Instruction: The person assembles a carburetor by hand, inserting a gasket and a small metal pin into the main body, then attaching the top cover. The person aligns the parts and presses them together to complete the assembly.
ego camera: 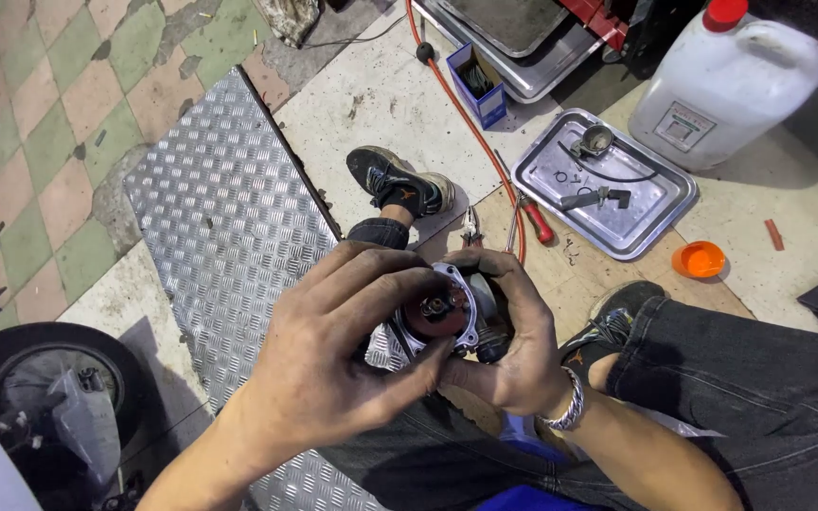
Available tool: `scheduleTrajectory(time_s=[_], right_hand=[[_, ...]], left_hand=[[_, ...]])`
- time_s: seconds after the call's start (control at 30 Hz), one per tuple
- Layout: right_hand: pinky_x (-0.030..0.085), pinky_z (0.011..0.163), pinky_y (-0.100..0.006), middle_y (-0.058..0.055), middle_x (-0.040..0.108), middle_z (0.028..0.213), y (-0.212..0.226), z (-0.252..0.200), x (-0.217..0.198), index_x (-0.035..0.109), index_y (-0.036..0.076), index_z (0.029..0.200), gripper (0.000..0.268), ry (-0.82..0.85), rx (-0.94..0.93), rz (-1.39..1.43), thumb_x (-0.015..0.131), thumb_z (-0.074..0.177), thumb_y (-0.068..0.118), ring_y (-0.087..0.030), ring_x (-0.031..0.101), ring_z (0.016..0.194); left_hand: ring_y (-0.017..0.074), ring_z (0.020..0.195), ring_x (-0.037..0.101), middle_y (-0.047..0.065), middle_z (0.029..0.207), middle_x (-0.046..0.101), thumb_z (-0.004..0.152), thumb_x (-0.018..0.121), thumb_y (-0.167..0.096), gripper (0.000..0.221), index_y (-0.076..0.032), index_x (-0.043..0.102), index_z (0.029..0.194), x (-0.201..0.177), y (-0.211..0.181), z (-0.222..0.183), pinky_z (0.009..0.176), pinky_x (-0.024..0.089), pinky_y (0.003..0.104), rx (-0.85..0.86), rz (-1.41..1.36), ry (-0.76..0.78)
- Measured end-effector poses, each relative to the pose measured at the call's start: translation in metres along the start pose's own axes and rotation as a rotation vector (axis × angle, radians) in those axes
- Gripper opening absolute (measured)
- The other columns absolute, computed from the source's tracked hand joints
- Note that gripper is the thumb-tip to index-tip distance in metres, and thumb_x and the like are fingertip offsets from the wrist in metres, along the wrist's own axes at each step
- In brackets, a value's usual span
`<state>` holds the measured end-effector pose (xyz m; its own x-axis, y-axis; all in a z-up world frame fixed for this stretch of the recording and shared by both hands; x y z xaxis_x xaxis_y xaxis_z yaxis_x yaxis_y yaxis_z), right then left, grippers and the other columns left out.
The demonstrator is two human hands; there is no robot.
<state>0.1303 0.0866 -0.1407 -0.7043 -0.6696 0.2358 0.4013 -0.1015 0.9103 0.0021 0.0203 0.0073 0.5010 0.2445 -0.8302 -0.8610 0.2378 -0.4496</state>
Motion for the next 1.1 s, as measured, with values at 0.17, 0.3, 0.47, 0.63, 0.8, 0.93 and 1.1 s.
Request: scheduleTrajectory(time_s=[0.17, 0.3, 0.47, 0.63, 0.8, 0.93, 1.1], right_hand=[[0.045, 0.118, -0.036, -0.009, 0.057, 0.131, 0.002, 0.002, -0.004, 0.051, 0.003, 0.134, 0.079, -0.002, -0.011, 0.041, 0.081, 0.076, 0.047, -0.022, 0.058, 0.128], [0.05, 0.111, -0.033, -0.009, 0.057, 0.128, 0.002, 0.005, -0.007, 0.052, 0.004, 0.132, 0.08, 0.029, 0.02, 0.046, 0.082, 0.074, 0.049, -0.021, 0.061, 0.121], [0.049, 0.113, -0.035, -0.01, 0.058, 0.13, -0.009, 0.008, -0.01, 0.051, 0.003, 0.134, 0.079, 0.083, 0.021, 0.074, 0.084, 0.075, 0.043, -0.022, 0.06, 0.125], [0.05, 0.116, -0.037, -0.01, 0.056, 0.135, -0.025, 0.014, -0.015, 0.05, 0.005, 0.136, 0.078, 0.147, 0.012, 0.073, 0.09, 0.072, 0.024, -0.024, 0.058, 0.131], [0.05, 0.113, -0.034, -0.012, 0.055, 0.137, -0.042, 0.018, -0.017, 0.046, 0.004, 0.137, 0.082, 0.215, 0.132, 0.166, 0.09, 0.072, 0.028, -0.021, 0.058, 0.129], [0.048, 0.12, -0.038, -0.015, 0.055, 0.139, -0.052, 0.029, -0.034, 0.043, 0.005, 0.139, 0.086, 0.31, 0.077, 0.061, 0.09, 0.072, 0.027, -0.027, 0.057, 0.134], [0.052, 0.116, -0.044, -0.012, 0.058, 0.137, -0.051, 0.052, -0.065, 0.048, 0.011, 0.138, 0.088, 0.528, 0.259, -0.129, 0.093, 0.065, 0.028, -0.028, 0.061, 0.13]], left_hand=[[0.0307, 0.089, 0.067, 0.015, 0.103, 0.068, 0.09, 0.073, -0.021, 0.031, -0.001, 0.064, 0.112, 0.002, -0.003, 0.005, 0.081, 0.055, 0.038, 0.028, 0.003, 0.017], [0.0308, 0.087, 0.065, 0.015, 0.101, 0.067, 0.088, 0.073, -0.021, 0.032, -0.001, 0.064, 0.111, 0.005, -0.001, 0.005, 0.078, 0.054, 0.039, 0.016, 0.012, 0.036], [0.0295, 0.085, 0.061, 0.013, 0.1, 0.065, 0.089, 0.072, -0.024, 0.03, -0.003, 0.065, 0.11, 0.008, 0.004, 0.003, 0.075, 0.052, 0.039, -0.013, 0.03, 0.036], [0.0289, 0.089, 0.061, 0.012, 0.104, 0.067, 0.087, 0.073, -0.029, 0.036, -0.004, 0.065, 0.111, 0.018, 0.014, -0.004, 0.077, 0.052, 0.039, -0.097, 0.032, 0.011], [0.029, 0.112, 0.061, 0.015, 0.12, 0.063, 0.082, 0.075, -0.043, 0.06, -0.002, 0.061, 0.125, 0.032, 0.038, -0.021, 0.096, 0.05, 0.041, -0.247, -0.094, -0.095], [0.0239, 0.122, 0.061, 0.013, 0.132, 0.058, 0.077, 0.078, -0.041, 0.072, -0.006, 0.054, 0.135, 0.039, 0.064, -0.031, 0.108, 0.056, 0.041, -0.397, -0.392, -0.096], [0.0305, 0.118, 0.069, 0.02, 0.137, 0.059, 0.071, 0.087, -0.021, 0.083, -0.004, 0.045, 0.14, 0.086, 0.089, -0.036, 0.103, 0.061, 0.039, -0.587, -1.09, -0.016]])
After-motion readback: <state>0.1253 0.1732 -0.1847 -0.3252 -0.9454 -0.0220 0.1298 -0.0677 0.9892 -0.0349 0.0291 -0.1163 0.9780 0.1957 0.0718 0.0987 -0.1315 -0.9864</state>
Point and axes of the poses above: each hand's wrist, its own z-axis towards the middle knuckle, its own x-axis out of the palm, y = z × x, the point moved 2 cm from there along z, towards the middle knuckle
